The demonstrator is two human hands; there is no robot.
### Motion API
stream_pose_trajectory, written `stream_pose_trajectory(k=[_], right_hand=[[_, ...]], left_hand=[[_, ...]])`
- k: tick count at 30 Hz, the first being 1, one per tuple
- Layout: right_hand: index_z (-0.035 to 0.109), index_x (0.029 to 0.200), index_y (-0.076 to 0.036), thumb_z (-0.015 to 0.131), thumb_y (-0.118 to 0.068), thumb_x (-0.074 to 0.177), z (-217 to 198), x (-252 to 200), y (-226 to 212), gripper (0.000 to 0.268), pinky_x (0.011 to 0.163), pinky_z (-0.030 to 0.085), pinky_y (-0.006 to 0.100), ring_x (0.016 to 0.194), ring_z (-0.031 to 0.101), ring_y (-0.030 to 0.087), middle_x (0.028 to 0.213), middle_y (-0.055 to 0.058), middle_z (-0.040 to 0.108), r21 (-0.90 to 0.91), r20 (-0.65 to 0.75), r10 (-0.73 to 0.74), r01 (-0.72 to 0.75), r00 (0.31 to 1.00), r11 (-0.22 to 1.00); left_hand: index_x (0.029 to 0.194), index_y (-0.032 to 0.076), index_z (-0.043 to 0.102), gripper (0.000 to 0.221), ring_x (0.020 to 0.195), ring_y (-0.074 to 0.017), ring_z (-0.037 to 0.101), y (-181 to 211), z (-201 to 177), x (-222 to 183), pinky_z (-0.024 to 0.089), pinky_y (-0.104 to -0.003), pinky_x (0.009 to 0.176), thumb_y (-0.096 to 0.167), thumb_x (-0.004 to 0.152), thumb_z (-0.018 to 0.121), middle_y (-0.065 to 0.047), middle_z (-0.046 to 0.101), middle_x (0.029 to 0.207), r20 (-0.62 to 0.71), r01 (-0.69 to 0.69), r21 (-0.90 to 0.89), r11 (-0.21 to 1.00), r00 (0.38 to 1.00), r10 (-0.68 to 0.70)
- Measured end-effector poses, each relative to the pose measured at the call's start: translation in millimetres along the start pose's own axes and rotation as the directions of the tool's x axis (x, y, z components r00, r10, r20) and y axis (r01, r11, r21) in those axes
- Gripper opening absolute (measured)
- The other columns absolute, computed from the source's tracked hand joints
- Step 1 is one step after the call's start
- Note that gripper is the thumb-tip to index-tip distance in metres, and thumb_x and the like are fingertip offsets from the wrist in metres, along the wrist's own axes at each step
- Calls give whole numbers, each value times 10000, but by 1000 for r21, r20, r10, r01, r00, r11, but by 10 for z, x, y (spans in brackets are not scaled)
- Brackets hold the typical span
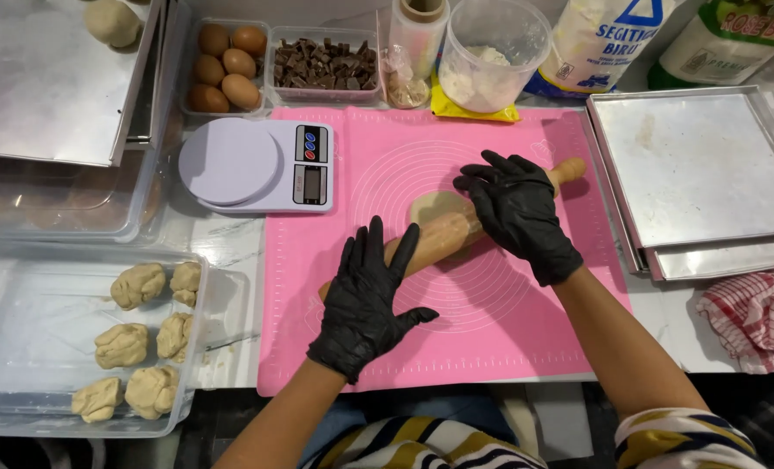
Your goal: Shaping dough into balls by hand and rolling them flat with a rolling pin on a silicone mat.
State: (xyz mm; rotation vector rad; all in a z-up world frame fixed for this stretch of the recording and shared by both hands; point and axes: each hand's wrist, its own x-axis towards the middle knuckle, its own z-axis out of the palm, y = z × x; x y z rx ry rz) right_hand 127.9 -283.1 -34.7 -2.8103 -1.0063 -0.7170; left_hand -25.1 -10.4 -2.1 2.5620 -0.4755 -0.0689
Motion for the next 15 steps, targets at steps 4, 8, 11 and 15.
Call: stream_pose_trajectory(k=[4, 8, 11, 15], right_hand=[[685, 1337, -337, 441, -320, 1107, -382, -230, -208, 336, 1211, 275, 319, 1453, 496, 124, 1399, -125, 674, 101, 1, 27, -27, 1000, 995], [603, 1465, -263, 511, -231, 1067, -642, -553, -404, 410, 1237, 249, 401, 1458, 479, 198, 1464, -44, 628, 171, -44, 68, -59, 997, 983], [562, 1512, -244, 604, -168, 988, -804, -792, -600, 530, 1249, 234, 445, 1468, 460, 240, 1493, 2, 595, 150, -75, 124, -112, 989, 982], [520, 1501, -122, 627, -19, 977, -924, -1034, -787, 544, 1293, 249, 534, 1468, 486, 366, 1518, 111, 563, 225, -126, 154, -123, 980, 967]], left_hand=[[1680, 250, 121, 1210, 1489, -509, 194, 191, 146, -203, 130, -573, 1243, 792, 762, 693, -306, 156, 1647, -91, -44, 163, 986, 994, 60], [1685, 256, 174, 1173, 1521, -466, 125, 392, 235, -457, 99, -553, 1239, 793, 771, 678, -270, 138, 1671, -152, -67, 235, 970, 983, 104], [1682, 225, 173, 1252, 1526, -455, 166, 440, 339, -636, 139, -551, 1252, 880, 719, 634, -274, 215, 1642, -188, -86, 447, 890, 964, 187], [1648, 210, 268, 994, 1335, -491, 408, 358, 5, -574, 318, -562, 1129, 724, 878, 629, -299, 404, 1505, -89, -240, 249, 938, 959, 269]])
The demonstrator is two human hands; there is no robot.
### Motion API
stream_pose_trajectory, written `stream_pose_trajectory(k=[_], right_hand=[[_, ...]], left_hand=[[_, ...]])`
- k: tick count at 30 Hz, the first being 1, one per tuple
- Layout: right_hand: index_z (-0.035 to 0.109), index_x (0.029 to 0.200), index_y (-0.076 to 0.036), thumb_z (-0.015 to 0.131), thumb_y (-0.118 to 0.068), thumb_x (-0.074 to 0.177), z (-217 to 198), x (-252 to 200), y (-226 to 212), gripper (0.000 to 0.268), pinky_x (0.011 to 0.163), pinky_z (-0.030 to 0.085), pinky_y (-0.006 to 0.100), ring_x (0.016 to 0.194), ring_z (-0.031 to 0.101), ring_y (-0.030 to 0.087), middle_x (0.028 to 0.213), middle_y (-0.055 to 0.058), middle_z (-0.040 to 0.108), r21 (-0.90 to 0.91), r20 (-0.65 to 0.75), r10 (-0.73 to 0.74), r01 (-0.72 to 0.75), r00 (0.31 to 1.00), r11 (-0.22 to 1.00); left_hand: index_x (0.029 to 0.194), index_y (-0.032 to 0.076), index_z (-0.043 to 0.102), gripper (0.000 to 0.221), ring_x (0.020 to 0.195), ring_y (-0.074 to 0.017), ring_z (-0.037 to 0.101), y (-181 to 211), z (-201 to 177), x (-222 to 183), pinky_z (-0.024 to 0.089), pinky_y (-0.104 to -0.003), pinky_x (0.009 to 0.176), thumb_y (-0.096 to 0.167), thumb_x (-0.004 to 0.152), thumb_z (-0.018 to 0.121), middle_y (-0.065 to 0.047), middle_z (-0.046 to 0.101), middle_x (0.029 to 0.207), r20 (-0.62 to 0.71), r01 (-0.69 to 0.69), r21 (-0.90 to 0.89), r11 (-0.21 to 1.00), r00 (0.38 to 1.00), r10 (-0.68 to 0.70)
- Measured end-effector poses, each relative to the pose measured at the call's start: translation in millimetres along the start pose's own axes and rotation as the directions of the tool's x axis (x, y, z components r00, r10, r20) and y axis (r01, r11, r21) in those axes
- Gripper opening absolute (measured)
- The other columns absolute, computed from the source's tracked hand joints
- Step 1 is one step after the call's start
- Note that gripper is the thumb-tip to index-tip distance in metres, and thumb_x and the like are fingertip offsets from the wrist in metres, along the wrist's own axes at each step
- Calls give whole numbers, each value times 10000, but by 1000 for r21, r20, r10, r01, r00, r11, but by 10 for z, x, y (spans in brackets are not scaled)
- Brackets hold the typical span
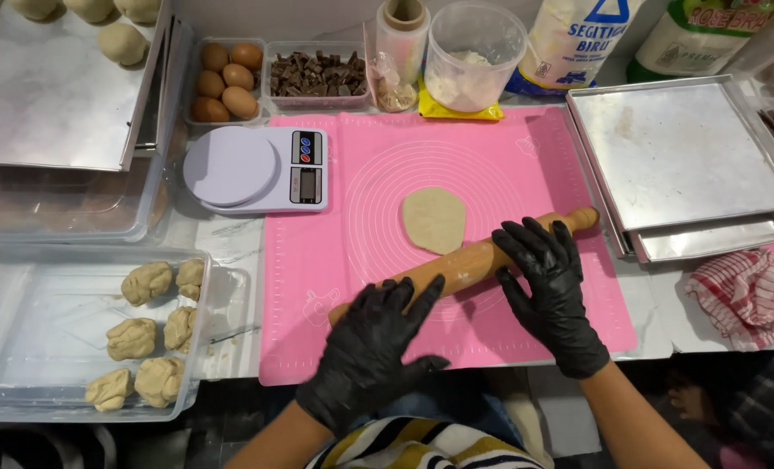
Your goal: Shaping dough into balls by hand and rolling them flat with a rolling pin on a silicone mat.
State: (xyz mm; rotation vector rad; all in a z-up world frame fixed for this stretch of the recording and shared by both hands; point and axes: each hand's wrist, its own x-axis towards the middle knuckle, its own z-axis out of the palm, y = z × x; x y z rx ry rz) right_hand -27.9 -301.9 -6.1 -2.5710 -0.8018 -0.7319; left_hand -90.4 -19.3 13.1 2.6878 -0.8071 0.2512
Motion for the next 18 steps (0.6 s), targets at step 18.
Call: stream_pose_trajectory(k=[18], right_hand=[[740, 927, -180, 848, -157, 839, 173, -432, 81, 141, 1196, 385, 506, 1073, 627, 269, 1049, 3, 696, 164, -277, 302, -265, 912, 950]], left_hand=[[1318, 111, 603, 746, 1212, -385, 663, -1033, 694, 2200, 549, -546, 945, 577, 764, 785, -179, 696, 1253, 421, 525, -101, 845, 792, -441]])
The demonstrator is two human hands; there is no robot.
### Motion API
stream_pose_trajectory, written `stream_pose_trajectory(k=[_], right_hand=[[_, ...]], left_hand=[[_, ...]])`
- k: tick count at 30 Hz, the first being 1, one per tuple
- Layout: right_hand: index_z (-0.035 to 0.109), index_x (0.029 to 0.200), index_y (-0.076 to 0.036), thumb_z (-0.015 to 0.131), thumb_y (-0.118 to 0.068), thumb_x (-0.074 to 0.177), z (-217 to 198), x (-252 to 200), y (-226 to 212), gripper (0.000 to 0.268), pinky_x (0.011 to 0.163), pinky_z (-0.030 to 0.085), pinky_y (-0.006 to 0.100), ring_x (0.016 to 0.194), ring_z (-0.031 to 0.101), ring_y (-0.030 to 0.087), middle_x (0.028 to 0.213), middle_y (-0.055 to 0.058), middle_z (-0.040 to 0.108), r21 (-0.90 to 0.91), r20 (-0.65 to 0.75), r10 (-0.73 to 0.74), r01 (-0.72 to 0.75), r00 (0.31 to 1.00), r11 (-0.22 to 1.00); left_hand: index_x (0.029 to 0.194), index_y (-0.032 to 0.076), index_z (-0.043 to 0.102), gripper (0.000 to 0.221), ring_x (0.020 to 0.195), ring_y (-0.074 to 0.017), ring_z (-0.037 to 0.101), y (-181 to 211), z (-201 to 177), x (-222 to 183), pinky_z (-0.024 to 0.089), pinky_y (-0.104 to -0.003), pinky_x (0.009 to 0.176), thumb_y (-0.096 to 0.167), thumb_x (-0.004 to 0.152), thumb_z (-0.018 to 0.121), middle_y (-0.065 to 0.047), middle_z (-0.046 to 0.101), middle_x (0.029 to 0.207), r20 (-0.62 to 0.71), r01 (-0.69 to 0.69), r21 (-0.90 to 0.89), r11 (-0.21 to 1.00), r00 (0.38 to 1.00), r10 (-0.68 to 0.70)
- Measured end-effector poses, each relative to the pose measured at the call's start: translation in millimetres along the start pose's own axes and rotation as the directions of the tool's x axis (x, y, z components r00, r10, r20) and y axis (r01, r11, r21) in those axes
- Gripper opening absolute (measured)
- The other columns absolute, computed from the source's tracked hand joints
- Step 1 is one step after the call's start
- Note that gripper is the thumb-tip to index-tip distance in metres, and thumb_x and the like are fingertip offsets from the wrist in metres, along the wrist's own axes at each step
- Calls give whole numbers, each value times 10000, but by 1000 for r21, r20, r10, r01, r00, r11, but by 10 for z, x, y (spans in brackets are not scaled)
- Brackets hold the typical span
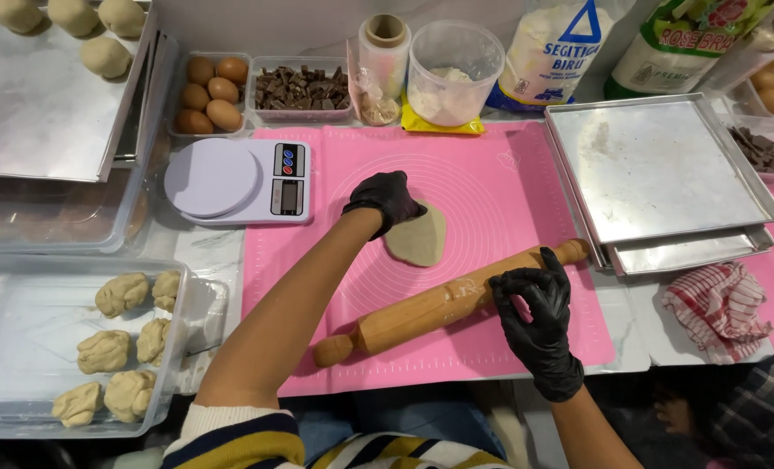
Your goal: Shaping dough into balls by hand and rolling them flat with a rolling pin on a silicone mat.
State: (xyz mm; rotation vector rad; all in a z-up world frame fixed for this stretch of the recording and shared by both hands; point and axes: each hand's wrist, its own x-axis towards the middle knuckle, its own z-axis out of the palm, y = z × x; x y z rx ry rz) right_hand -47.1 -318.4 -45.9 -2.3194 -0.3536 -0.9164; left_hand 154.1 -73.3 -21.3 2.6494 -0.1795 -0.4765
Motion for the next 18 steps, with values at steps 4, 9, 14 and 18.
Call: stream_pose_trajectory(k=[4, 9, 14, 18], right_hand=[[734, 922, -144, 838, -118, 843, 2, -10, 61, 133, 1199, 381, 514, 1071, 637, 280, 1034, 29, 703, 33, 11, -22, 21, 1000, 999], [738, 941, -144, 829, -131, 852, 21, -22, 113, 128, 1216, 364, 502, 1073, 620, 299, 1043, 44, 687, 46, 20, -27, 26, 999, 999], [747, 965, -142, 820, -107, 858, 4, 8, 64, 134, 1212, 362, 518, 1081, 620, 302, 1046, 50, 695, 45, 41, -31, 29, 999, 999], [757, 1017, -148, 817, -111, 865, 16, -30, 108, 167, 1231, 351, 509, 1098, 621, 288, 1063, 54, 689, 47, 48, -45, 42, 998, 998]], left_hand=[[1129, 122, 713, 453, 1178, -374, 674, 68, 31, 7, 554, -486, 985, 428, 805, 795, -158, 719, 1152, 44, -151, 78, 986, 988, 147], [1043, 161, 691, 291, 1108, -323, 706, 206, -82, -265, 571, -446, 938, 350, 840, 776, -72, 748, 1041, -50, -201, 0, 980, 978, 201], [1032, 154, 635, 248, 1084, -348, 704, 278, -250, -554, 560, -473, 944, 259, 864, 785, -95, 768, 1005, -349, -399, -369, 840, 897, 272], [1128, 164, 590, 361, 1115, -315, 691, -17, -109, -656, 561, -464, 950, 298, 850, 777, -89, 728, 1079, -235, -150, -574, 805, 972, 14]])
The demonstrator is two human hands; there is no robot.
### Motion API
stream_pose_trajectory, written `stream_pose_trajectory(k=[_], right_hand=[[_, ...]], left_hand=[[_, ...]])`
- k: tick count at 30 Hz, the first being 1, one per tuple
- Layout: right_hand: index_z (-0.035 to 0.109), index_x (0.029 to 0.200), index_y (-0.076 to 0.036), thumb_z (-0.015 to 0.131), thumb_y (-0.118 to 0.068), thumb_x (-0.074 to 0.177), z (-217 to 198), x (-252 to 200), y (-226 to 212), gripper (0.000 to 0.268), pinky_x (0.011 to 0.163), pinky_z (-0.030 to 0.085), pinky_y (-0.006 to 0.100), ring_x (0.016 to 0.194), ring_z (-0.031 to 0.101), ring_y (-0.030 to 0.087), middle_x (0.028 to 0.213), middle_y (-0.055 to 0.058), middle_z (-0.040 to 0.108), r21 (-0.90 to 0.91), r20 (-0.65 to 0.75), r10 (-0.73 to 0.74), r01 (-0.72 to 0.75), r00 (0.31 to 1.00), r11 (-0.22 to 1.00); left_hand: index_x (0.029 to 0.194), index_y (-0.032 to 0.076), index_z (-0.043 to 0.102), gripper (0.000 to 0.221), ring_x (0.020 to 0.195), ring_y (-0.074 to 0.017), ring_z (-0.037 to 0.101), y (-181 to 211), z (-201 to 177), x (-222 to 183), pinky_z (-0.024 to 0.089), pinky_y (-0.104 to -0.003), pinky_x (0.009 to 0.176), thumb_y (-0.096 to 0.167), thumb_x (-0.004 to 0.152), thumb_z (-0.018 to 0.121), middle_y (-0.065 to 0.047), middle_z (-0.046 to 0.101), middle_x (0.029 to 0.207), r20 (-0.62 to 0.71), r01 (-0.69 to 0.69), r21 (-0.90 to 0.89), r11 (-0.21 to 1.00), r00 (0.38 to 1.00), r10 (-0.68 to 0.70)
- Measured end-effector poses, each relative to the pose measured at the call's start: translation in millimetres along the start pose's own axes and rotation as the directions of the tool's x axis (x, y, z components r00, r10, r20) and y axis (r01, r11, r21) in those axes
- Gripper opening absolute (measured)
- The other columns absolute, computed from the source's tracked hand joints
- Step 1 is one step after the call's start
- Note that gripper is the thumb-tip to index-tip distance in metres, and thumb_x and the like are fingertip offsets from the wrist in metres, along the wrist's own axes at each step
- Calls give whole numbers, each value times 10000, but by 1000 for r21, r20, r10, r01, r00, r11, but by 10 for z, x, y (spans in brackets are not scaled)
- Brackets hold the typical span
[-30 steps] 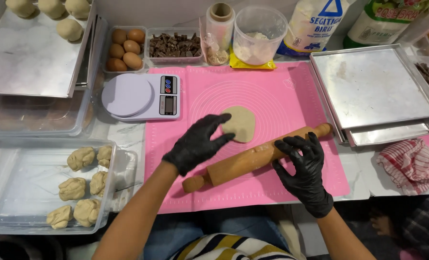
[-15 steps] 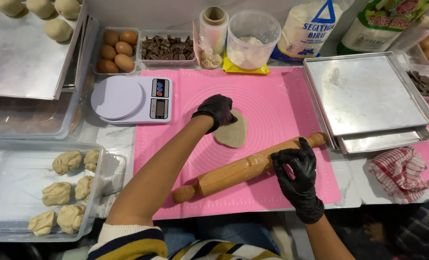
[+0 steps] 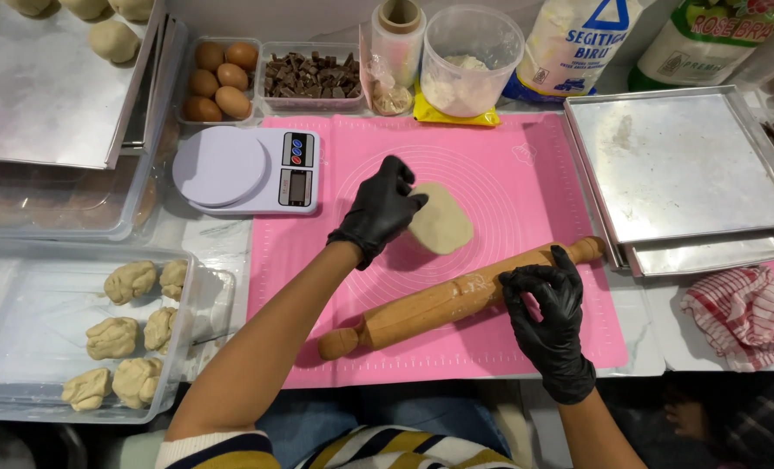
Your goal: Shaping dough into balls by hand and rolling them flat with a rolling pin on a silicone mat.
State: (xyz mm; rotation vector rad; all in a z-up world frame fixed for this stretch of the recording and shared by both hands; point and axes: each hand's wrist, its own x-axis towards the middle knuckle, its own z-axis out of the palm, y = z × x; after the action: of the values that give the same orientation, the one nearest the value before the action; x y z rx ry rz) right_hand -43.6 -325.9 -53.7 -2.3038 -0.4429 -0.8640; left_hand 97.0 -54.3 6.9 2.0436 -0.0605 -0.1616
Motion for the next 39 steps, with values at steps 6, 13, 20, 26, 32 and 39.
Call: stream_pose_trajectory(k=[6, 13, 20, 26, 32, 39], right_hand=[[755, 1169, -218, 849, -222, 809, -97, 179, -126, 372, 1232, 349, 490, 1160, 592, 270, 1117, 22, 648, -59, 97, 11, -5, 995, 998], [600, 1405, -240, 815, -621, 605, 12, 534, 138, 912, 1255, 358, 482, 1282, 570, 286, 1350, 43, 603, -168, 341, -326, 398, 882, 902], [663, 1322, -83, 853, -431, 750, 12, 1071, 124, 695, 1139, 485, 510, 1173, 629, 358, 1241, 132, 665, -56, 314, -462, 502, 829, 863], [663, 1302, -114, 847, -477, 749, 416, 1317, 236, 687, 972, 560, 486, 1041, 681, 338, 1140, 88, 721, 22, 388, -427, 455, 817, 890], [639, 1380, -248, 750, -527, 854, 429, 1392, 202, 606, 944, 540, 524, 1073, 662, 367, 1141, 103, 689, -26, 599, -161, 220, 785, 975], [697, 946, -212, 622, -493, 1070, 1026, 1619, 490, 317, 859, 568, 394, 883, 706, 274, 801, 11, 683, -89, 437, -89, 142, 895, 986]], left_hand=[[1502, 148, 399, 622, 1288, -436, 566, -362, -204, -593, 475, -582, 1084, 472, 1010, 600, -208, 573, 1348, 6, -139, 477, 868, 988, 155], [1491, 202, 404, 911, 1171, -371, 613, -328, -121, -1343, 541, -497, 957, 598, 766, 790, -108, 616, 1196, 446, -331, 459, 825, 889, 108], [1607, 233, 294, 861, 1033, -321, 635, -58, -419, -1237, 595, -463, 811, 411, 884, 725, -67, 598, 1111, 338, -482, 685, 546, 874, 349], [1606, 323, 241, 874, 1157, -345, 607, -452, -516, -586, 550, -483, 928, 389, 886, 731, -58, 585, 1184, 302, -372, 700, 610, 928, 218], [1423, 165, 543, 731, 1073, -349, 655, -516, -472, -458, 543, -499, 899, 678, 906, 597, -111, 640, 1101, 229, -425, 665, 614, 898, 375], [1354, 121, 590, 580, 1090, -344, 616, -572, 65, 294, 531, -486, 915, 583, 1026, 467, -105, 604, 1075, 88, -476, 686, 550, 805, 587]])
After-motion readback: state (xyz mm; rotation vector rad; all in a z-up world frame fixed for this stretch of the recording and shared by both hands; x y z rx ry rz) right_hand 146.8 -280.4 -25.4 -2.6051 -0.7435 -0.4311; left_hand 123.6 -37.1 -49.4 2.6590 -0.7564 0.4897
